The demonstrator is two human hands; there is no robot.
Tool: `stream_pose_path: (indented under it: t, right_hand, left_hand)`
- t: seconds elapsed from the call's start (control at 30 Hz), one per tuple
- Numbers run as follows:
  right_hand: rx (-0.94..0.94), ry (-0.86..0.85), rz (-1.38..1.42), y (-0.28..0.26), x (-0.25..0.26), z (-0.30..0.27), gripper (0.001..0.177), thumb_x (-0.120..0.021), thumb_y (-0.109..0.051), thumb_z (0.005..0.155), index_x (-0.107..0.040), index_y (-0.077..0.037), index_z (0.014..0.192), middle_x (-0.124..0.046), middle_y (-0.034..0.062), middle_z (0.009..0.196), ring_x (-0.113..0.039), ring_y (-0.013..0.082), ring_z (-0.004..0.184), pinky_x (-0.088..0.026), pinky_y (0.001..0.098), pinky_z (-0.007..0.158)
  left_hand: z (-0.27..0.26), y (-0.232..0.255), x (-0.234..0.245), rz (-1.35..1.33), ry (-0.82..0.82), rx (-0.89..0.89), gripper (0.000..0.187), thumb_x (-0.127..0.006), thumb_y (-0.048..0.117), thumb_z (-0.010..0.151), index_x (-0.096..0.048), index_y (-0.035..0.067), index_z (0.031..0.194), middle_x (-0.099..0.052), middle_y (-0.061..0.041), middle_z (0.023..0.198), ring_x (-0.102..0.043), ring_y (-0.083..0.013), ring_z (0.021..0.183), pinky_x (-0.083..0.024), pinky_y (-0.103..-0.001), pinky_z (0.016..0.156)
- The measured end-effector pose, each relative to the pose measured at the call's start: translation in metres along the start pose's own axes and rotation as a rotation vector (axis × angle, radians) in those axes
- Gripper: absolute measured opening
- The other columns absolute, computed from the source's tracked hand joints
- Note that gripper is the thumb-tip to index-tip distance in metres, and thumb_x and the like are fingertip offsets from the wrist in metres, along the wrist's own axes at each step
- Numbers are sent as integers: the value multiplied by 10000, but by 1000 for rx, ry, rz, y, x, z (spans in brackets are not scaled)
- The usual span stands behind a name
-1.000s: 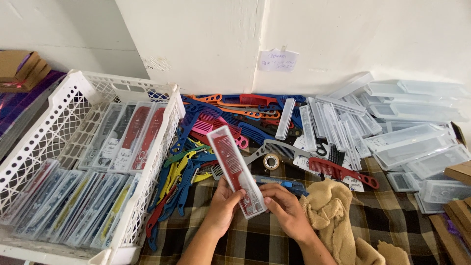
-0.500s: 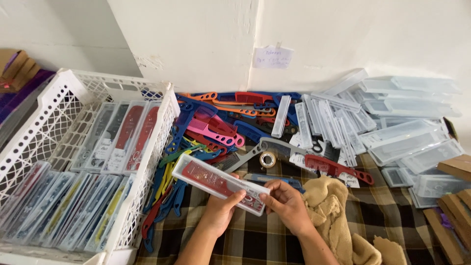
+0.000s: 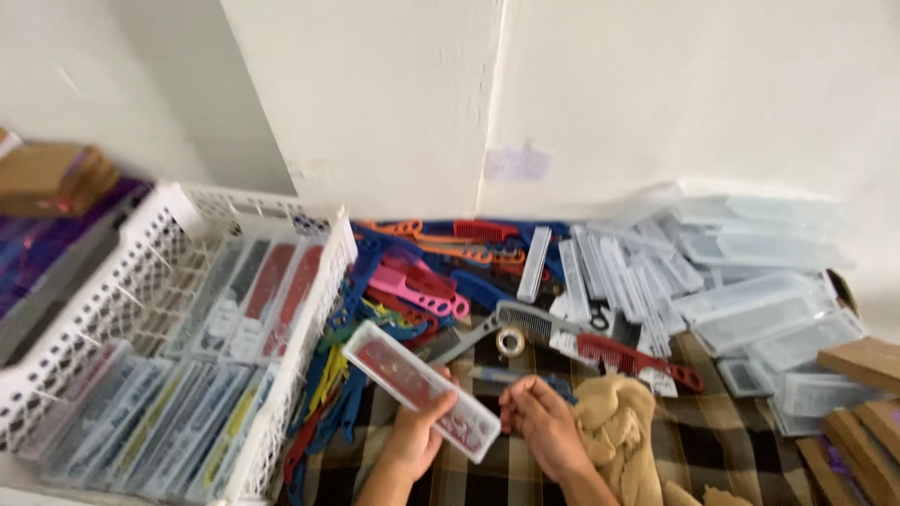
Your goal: The person places a red comb into a clear plastic case and applies a yellow adhesive sticker to seal the opening.
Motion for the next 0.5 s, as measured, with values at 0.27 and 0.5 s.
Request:
stream_pose_path:
  t: [0.27, 0.5]
  right_hand:
    - [120, 27, -127, -13, -5, -1, 197, -615, -100, 1007, -605, 20, 851, -661, 198, 722, -600, 254, 564, -487, 366, 545]
    - [127, 56, -231, -18, -6, -8, 206, -648, -120, 993, -640, 25, 847, -672, 177, 677, -603, 244, 552, -534, 368, 561]
  left_hand:
    - [7, 7, -12, 100, 4, 65, 396, -832, 58, 780, -660, 99, 1134, -701, -139, 927, -678, -288, 860, -556, -431, 781]
    - [-6, 10, -21, 195, 28, 123, 402, -827, 130, 801, -649, 113, 1162, -711, -139, 950, -698, -293, 863, -572, -418, 744]
Point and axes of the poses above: each hand's wrist, its own z-axis towards the middle knuckle, its own x-axis out of the back of the hand, y = z × x, the point moved 10 cm from there along z, towards the middle knuckle
